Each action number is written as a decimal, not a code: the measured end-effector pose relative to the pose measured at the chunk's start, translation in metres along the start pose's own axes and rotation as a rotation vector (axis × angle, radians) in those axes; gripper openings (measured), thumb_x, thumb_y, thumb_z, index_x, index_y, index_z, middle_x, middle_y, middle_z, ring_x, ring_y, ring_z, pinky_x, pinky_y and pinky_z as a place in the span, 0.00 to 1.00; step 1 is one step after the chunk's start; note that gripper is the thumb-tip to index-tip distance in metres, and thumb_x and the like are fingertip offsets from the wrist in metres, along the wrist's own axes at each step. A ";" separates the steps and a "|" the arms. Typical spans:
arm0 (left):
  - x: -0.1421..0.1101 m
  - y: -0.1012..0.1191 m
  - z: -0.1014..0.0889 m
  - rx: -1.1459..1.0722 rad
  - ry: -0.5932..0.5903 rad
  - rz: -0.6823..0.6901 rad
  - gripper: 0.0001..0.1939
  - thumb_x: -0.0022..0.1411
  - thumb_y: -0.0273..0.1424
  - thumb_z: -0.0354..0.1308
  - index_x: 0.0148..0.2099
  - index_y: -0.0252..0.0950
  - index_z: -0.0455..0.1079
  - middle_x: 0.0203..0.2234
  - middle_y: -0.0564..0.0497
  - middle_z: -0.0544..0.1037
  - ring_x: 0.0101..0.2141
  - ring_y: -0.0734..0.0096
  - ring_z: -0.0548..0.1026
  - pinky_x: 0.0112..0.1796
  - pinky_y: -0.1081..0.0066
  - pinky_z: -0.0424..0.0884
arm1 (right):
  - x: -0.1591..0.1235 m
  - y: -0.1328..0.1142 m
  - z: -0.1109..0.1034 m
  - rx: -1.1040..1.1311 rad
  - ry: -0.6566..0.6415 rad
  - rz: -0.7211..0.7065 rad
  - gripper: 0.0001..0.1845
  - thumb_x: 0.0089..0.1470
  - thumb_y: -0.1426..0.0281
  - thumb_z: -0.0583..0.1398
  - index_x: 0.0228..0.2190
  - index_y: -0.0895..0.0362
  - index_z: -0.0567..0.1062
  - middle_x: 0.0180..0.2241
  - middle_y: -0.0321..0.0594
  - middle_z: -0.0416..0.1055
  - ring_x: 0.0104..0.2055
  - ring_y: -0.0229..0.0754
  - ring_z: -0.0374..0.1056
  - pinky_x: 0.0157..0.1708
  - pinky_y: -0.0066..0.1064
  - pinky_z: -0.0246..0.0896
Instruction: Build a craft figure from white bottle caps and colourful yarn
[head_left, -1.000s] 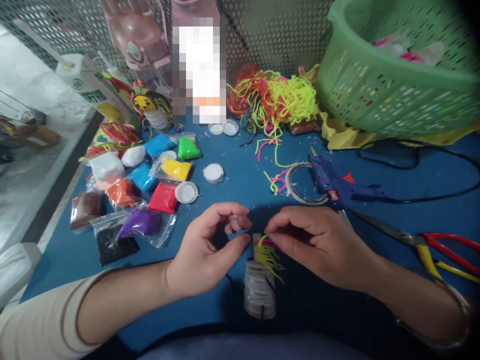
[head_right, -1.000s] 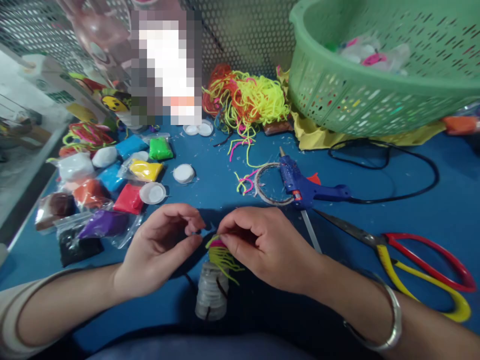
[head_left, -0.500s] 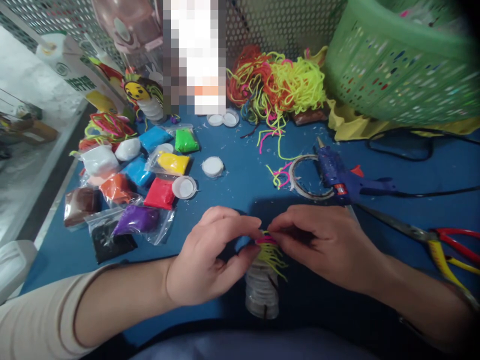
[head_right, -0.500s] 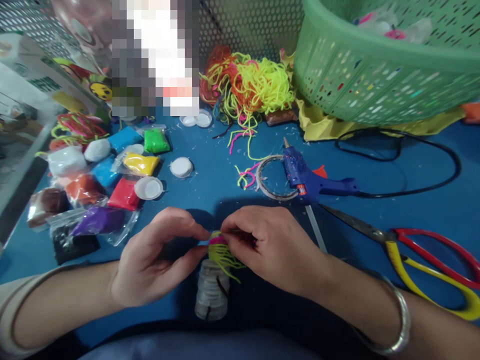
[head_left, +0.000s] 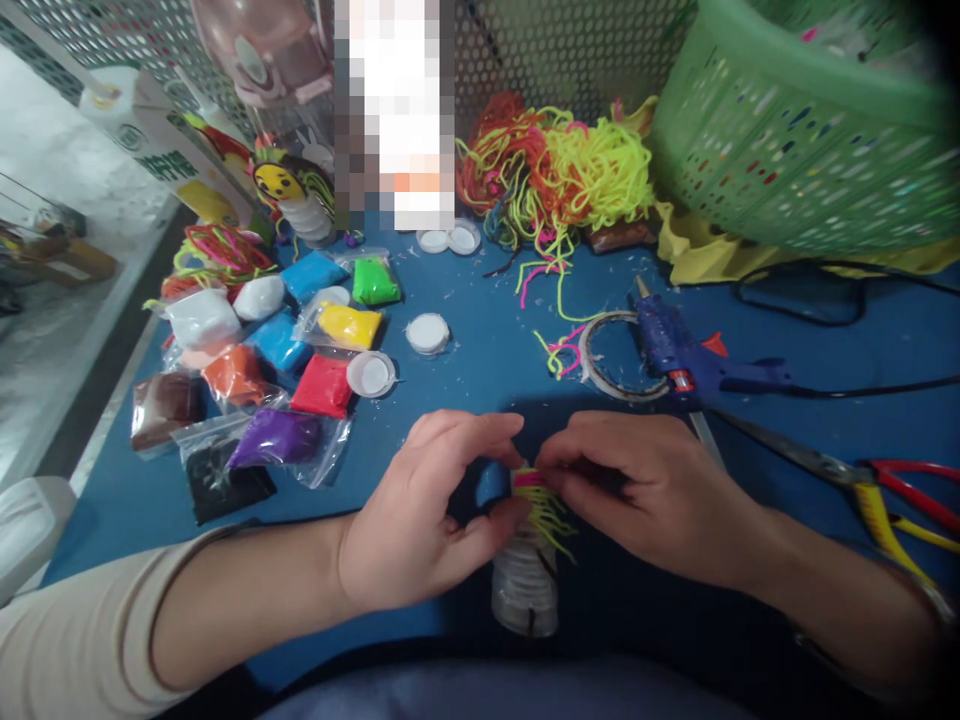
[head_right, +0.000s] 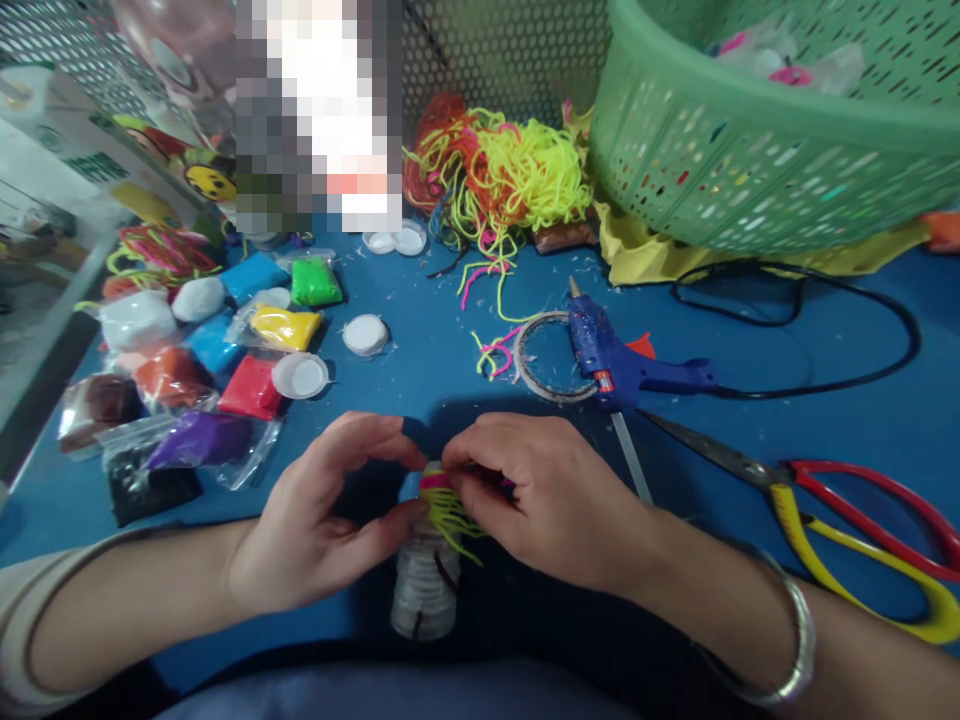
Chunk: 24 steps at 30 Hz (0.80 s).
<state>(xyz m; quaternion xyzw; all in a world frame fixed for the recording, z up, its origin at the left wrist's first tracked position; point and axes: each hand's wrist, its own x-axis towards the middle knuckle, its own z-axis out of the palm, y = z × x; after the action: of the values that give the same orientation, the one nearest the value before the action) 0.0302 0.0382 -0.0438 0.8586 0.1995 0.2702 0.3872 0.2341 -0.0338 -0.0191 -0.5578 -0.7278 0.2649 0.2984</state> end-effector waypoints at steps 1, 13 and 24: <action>0.000 0.000 0.000 0.002 -0.003 0.001 0.35 0.55 0.22 0.61 0.61 0.45 0.52 0.39 0.52 0.77 0.42 0.68 0.74 0.46 0.67 0.66 | 0.000 0.000 0.000 0.005 -0.004 -0.001 0.08 0.53 0.79 0.57 0.32 0.56 0.74 0.27 0.33 0.72 0.28 0.33 0.67 0.28 0.24 0.59; 0.003 0.002 -0.002 0.027 -0.025 0.065 0.26 0.57 0.21 0.58 0.56 0.42 0.57 0.34 0.52 0.78 0.39 0.69 0.73 0.45 0.67 0.68 | -0.001 0.004 0.003 0.028 -0.064 0.022 0.07 0.52 0.78 0.58 0.30 0.55 0.74 0.26 0.32 0.71 0.27 0.33 0.66 0.27 0.25 0.57; 0.001 0.004 -0.002 0.050 0.010 0.025 0.27 0.56 0.22 0.59 0.56 0.41 0.57 0.40 0.50 0.74 0.40 0.69 0.72 0.42 0.69 0.69 | -0.006 0.004 0.001 -0.061 -0.023 0.079 0.18 0.49 0.77 0.59 0.43 0.53 0.69 0.42 0.40 0.72 0.40 0.42 0.69 0.36 0.31 0.64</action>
<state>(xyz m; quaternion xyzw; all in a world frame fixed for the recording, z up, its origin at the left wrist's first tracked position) 0.0300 0.0376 -0.0396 0.8691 0.1974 0.2744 0.3611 0.2368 -0.0384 -0.0233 -0.5920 -0.7163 0.2605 0.2619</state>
